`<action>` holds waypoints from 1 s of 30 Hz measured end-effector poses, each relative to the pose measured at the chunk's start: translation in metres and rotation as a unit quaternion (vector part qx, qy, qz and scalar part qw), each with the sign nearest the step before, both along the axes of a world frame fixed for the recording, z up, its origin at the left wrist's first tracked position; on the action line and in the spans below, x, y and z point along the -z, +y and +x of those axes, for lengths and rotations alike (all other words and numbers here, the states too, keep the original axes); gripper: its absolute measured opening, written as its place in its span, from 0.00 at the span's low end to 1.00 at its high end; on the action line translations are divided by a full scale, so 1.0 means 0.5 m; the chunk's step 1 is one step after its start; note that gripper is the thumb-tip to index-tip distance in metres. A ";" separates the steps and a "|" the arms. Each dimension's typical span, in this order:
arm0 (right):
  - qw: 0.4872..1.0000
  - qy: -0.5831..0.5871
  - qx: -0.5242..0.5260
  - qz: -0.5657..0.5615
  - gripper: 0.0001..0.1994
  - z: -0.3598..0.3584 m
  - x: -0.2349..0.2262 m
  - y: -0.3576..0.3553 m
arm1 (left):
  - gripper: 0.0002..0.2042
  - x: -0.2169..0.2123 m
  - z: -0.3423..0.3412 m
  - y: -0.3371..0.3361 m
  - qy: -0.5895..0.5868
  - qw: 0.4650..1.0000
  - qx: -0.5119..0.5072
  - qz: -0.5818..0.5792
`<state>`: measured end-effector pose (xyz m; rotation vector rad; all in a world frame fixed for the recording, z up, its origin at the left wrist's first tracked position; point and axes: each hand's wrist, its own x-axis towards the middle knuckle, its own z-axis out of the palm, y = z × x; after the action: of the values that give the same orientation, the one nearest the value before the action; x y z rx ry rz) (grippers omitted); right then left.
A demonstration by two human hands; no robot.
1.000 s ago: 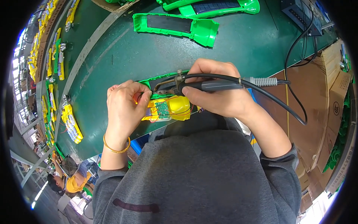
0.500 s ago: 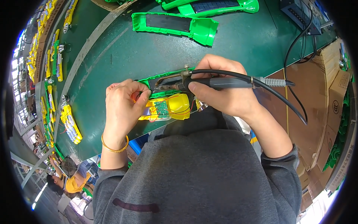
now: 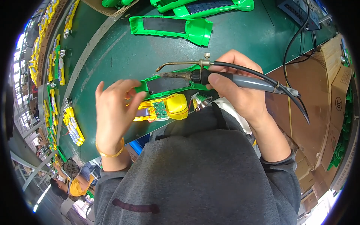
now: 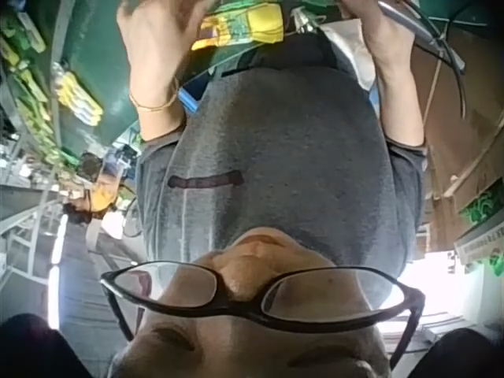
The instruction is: Soldering electronic components and assembling solar-powered flashlights on a factory assembly line.
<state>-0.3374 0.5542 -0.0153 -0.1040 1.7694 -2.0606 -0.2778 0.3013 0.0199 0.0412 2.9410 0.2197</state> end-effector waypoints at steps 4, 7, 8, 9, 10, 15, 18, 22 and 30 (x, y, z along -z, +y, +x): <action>0.999 -0.028 0.019 -0.008 0.05 -0.005 0.009 0.006 | 0.03 -0.027 0.011 0.001 0.138 0.973 -0.142 0.115; 0.998 -0.035 0.041 -0.023 0.06 -0.001 0.030 -0.009 | 0.04 -0.007 0.017 0.030 0.106 0.977 -0.075 0.167; 0.998 -0.033 0.042 -0.037 0.06 -0.001 0.036 -0.013 | 0.04 -0.003 0.015 0.040 0.105 0.978 -0.074 0.167; 0.998 -0.035 0.036 -0.048 0.06 -0.001 0.036 -0.013 | 0.05 -0.002 0.014 0.053 0.115 0.981 -0.038 0.149; 0.998 -0.036 0.036 -0.047 0.06 -0.002 0.036 -0.017 | 0.06 -0.001 0.012 0.067 0.126 0.983 -0.002 0.132; 0.995 -0.037 0.034 -0.091 0.06 -0.003 0.047 -0.033 | 0.05 0.028 0.006 0.096 0.093 0.981 0.009 0.172; 0.992 -0.040 0.039 -0.110 0.06 0.007 0.056 -0.062 | 0.04 0.042 0.010 0.096 0.146 0.968 0.014 0.204; 0.985 -0.057 0.028 -0.161 0.06 -0.001 0.061 -0.067 | 0.04 0.051 0.005 0.101 0.171 0.960 0.023 0.223; 0.981 -0.064 0.055 -0.173 0.12 -0.034 0.036 0.019 | 0.02 0.048 -0.021 0.103 0.100 0.967 -0.022 0.232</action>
<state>-0.3545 0.5639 -0.0335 0.0271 1.3564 -2.3805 -0.2882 0.3528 -0.0041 0.0679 3.0161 0.9577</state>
